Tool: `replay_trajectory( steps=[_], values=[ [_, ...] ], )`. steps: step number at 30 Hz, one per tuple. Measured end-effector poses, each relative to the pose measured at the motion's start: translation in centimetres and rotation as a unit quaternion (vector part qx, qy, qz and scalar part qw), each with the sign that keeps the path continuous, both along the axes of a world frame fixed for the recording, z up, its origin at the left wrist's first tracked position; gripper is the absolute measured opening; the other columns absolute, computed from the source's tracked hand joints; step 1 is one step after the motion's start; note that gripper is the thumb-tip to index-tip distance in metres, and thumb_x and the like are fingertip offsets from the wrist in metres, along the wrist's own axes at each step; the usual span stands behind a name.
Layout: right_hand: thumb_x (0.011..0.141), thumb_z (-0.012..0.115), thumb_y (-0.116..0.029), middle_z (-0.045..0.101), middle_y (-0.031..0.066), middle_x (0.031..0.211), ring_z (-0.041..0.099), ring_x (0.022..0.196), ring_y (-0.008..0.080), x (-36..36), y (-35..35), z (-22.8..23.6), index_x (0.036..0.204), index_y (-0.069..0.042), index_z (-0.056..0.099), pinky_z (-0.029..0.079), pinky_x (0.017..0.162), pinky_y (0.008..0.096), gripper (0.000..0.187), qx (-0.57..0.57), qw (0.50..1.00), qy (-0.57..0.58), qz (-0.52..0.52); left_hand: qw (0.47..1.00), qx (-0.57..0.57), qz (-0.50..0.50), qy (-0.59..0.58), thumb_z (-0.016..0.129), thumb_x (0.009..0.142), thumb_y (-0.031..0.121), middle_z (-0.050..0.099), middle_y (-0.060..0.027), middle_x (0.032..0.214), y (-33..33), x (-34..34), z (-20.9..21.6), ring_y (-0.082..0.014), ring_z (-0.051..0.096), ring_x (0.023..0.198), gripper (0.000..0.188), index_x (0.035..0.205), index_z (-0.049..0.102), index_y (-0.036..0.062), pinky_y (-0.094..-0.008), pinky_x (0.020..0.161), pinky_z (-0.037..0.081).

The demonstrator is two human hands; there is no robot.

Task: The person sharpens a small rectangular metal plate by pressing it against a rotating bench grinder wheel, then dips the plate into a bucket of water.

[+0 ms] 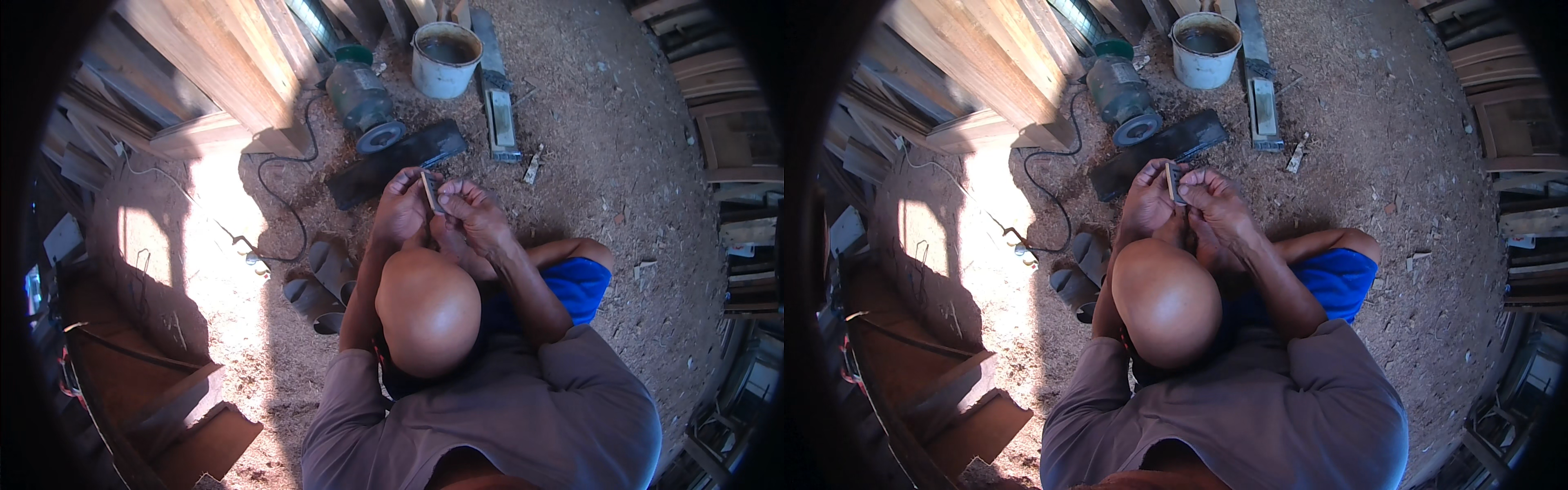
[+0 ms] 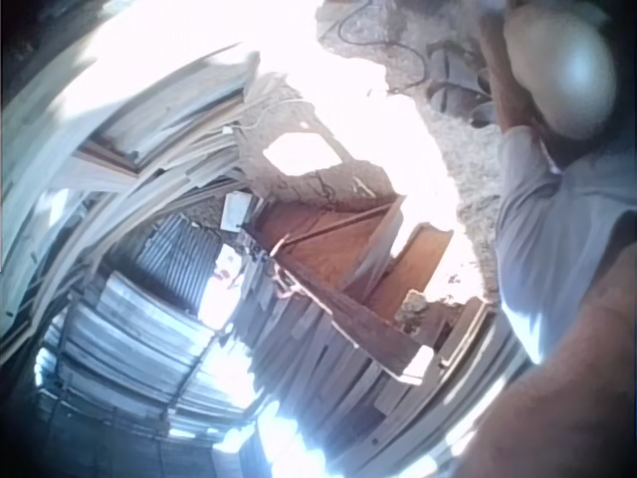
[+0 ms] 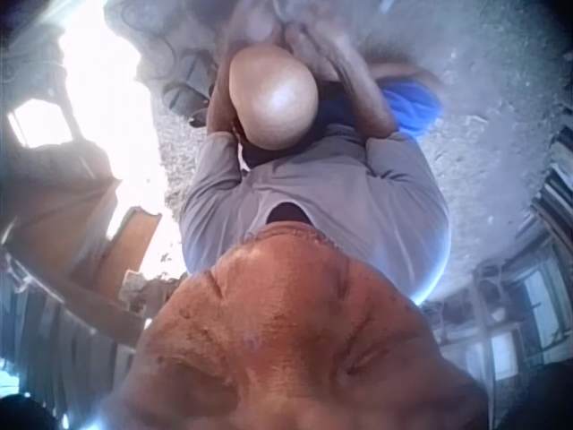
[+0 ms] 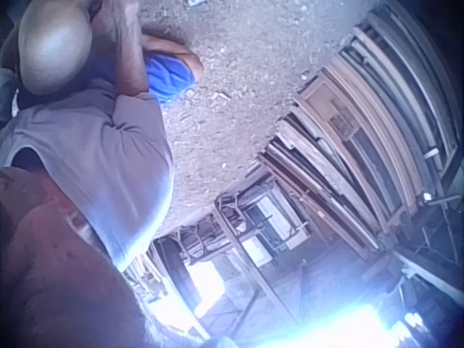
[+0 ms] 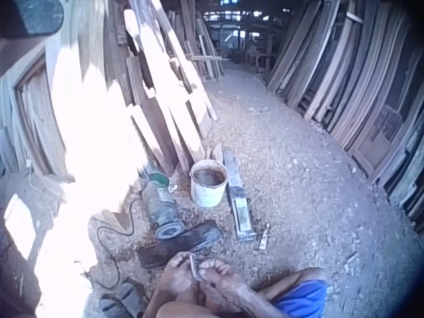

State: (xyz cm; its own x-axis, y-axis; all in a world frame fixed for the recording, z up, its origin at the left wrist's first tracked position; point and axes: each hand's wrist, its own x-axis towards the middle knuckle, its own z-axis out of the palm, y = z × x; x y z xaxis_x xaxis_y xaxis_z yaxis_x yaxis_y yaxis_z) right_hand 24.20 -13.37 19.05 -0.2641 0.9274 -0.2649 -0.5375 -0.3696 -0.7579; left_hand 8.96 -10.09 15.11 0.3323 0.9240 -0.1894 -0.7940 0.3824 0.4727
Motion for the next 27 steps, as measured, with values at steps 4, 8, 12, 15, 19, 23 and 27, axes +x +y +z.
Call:
replay_trajectory(
  steps=[4,8,12,15,19,23,27],
  values=[
    [0.09,0.064,-0.007,0.066,0.0071,0.093,0.062,0.082,0.01,-0.4,-0.1,0.0,0.108,-0.002,0.059,0.049,0.07,0.0215,0.019,0.007,1.0,0.027,-0.008,1.0,0.006,0.01,-0.007,0.055,0.094,0.004,0.065,-0.0125,0.097,0.0,-0.3,-0.5,-0.0188,0.063,0.081,0.007,0.1,0.058,0.0021,-0.0354,0.074,0.055],
    [0.089,0.064,-0.005,0.066,0.0081,0.098,0.063,0.09,0.0121,-1.1,-0.3,0.9,0.108,-0.002,0.059,0.049,0.08,0.0229,0.019,0.028,0.999,0.037,-0.029,1.0,0.012,0.009,-0.014,0.056,0.094,0.005,0.064,-0.0112,0.095,-0.1,-0.6,-1.0,-0.0164,0.061,0.076,0.007,0.1,0.058,0.0016,-0.0331,0.072,0.055],
    [0.089,0.065,-0.004,0.066,0.0085,0.099,0.063,0.09,0.0119,-1.2,-0.3,1.1,0.108,-0.001,0.059,0.049,0.081,0.0229,0.02,0.013,0.999,0.027,-0.033,1.0,0.001,0.007,-0.007,0.057,0.094,0.006,0.064,-0.0102,0.094,0.0,-0.5,-1.0,-0.0165,0.062,0.077,0.007,0.1,0.058,0.0019,-0.0339,0.072,0.055],
    [0.089,0.065,-0.005,0.066,0.0086,0.099,0.063,0.09,0.0116,-1.3,-0.2,1.0,0.108,-0.001,0.059,0.049,0.079,0.0226,0.02,0.008,0.999,0.022,-0.036,1.0,0.002,0.002,-0.009,0.058,0.093,0.006,0.064,-0.01,0.094,0.0,-0.6,-1.3,-0.0167,0.062,0.079,0.008,0.1,0.057,0.002,-0.0344,0.073,0.056],
    [0.089,0.065,-0.005,0.066,0.0077,0.098,0.062,0.088,0.011,-1.2,-0.1,1.0,0.108,-0.001,0.059,0.049,0.076,0.0222,0.02,0.004,0.999,0.023,-0.036,1.0,-0.005,-0.001,-0.008,0.059,0.093,0.006,0.064,-0.0099,0.094,0.0,-0.7,-1.5,-0.0172,0.063,0.08,0.008,0.1,0.057,0.0019,-0.0346,0.074,0.056],
    [0.091,0.064,-0.008,0.066,0.0057,0.095,0.062,0.084,0.0101,-1.2,0.2,0.2,0.109,-0.002,0.059,0.049,0.074,0.0221,0.02,0.007,0.999,-0.01,-0.05,1.0,-0.002,0.017,0.025,0.058,0.093,0.003,0.063,-0.0092,0.093,0.2,-0.7,-1.8,-0.0176,0.063,0.081,0.007,0.099,0.057,0.0022,-0.0341,0.075,0.056],
    [0.095,0.056,-0.011,0.065,0.0028,0.084,0.062,0.076,0.0091,-0.9,2.1,-2.2,0.098,0.001,0.062,0.05,0.067,0.0235,0.013,0.017,0.977,-0.198,-0.081,0.996,-0.014,0.067,0.062,0.059,0.092,0.002,0.064,-0.0073,0.09,0.7,-1.6,-2.3,-0.0166,0.064,0.081,0.007,0.098,0.058,0.004,-0.0321,0.074,0.056]
  ],
)
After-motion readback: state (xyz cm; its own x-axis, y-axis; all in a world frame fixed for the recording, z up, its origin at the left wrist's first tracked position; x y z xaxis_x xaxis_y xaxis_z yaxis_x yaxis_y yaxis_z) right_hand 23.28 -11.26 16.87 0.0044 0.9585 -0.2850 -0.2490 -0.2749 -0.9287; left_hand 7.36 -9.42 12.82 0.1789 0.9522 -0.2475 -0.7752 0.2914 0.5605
